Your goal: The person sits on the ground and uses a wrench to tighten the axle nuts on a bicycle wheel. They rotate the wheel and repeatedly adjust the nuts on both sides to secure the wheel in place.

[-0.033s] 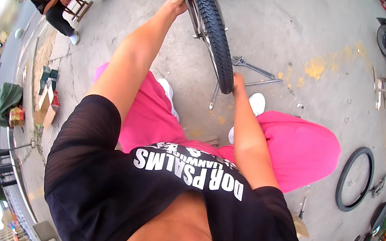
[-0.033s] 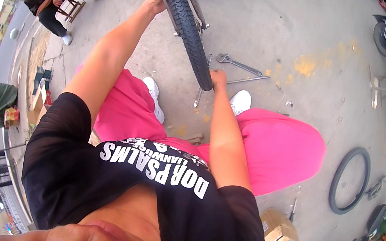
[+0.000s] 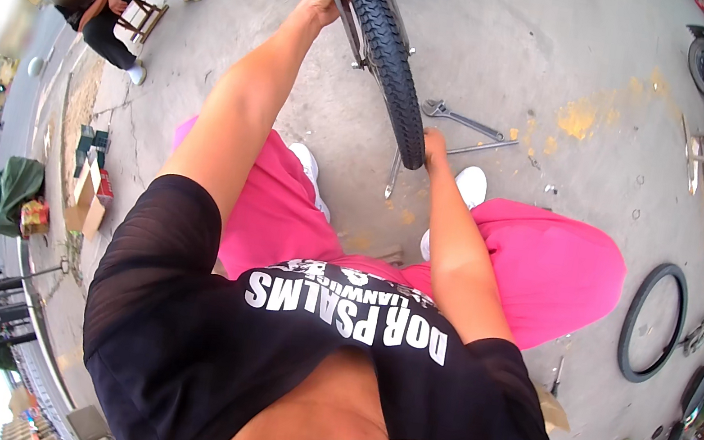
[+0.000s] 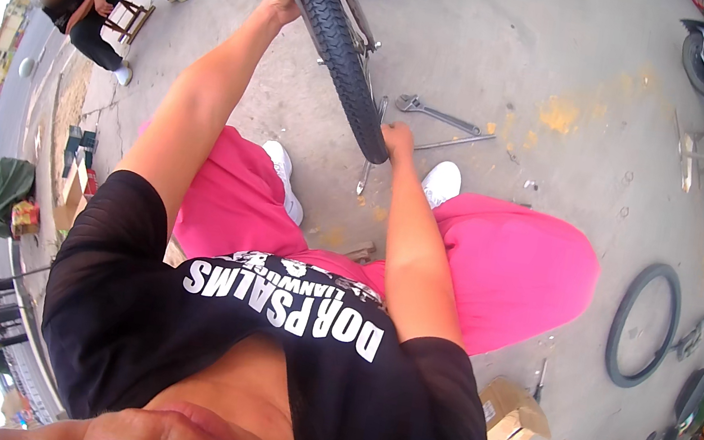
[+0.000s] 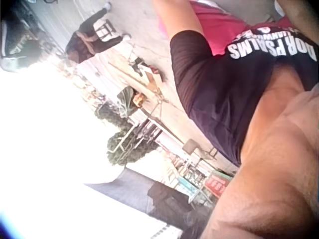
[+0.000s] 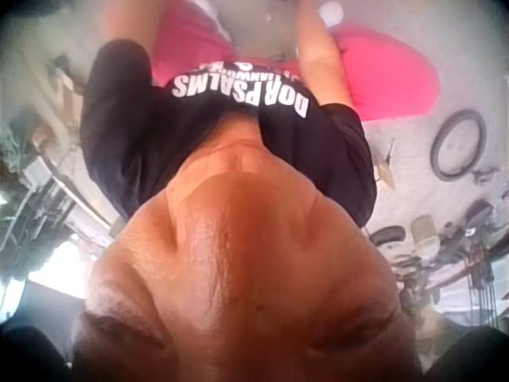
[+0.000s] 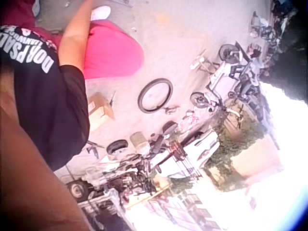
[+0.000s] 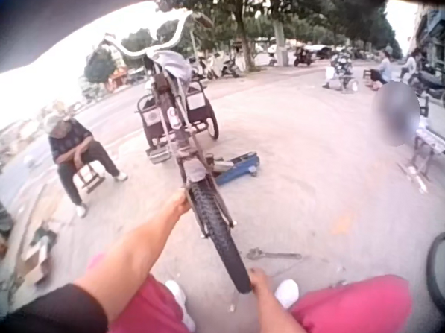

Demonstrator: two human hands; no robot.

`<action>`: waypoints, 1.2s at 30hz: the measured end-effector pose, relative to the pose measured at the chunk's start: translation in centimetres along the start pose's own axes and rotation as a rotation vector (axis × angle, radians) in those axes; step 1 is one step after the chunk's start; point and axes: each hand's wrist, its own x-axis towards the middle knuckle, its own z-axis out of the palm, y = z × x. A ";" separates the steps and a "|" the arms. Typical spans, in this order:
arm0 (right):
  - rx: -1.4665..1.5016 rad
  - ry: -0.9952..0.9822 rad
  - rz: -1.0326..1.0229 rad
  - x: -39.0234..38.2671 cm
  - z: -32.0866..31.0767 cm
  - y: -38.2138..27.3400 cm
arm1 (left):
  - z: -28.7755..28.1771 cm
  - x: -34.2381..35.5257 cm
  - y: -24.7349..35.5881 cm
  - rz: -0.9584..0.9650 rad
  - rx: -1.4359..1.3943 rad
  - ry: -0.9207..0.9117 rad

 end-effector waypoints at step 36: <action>-0.017 -0.090 -0.056 2.7 1.2 3.4 | 0.3 1.2 0.4 -0.130 0.032 -0.097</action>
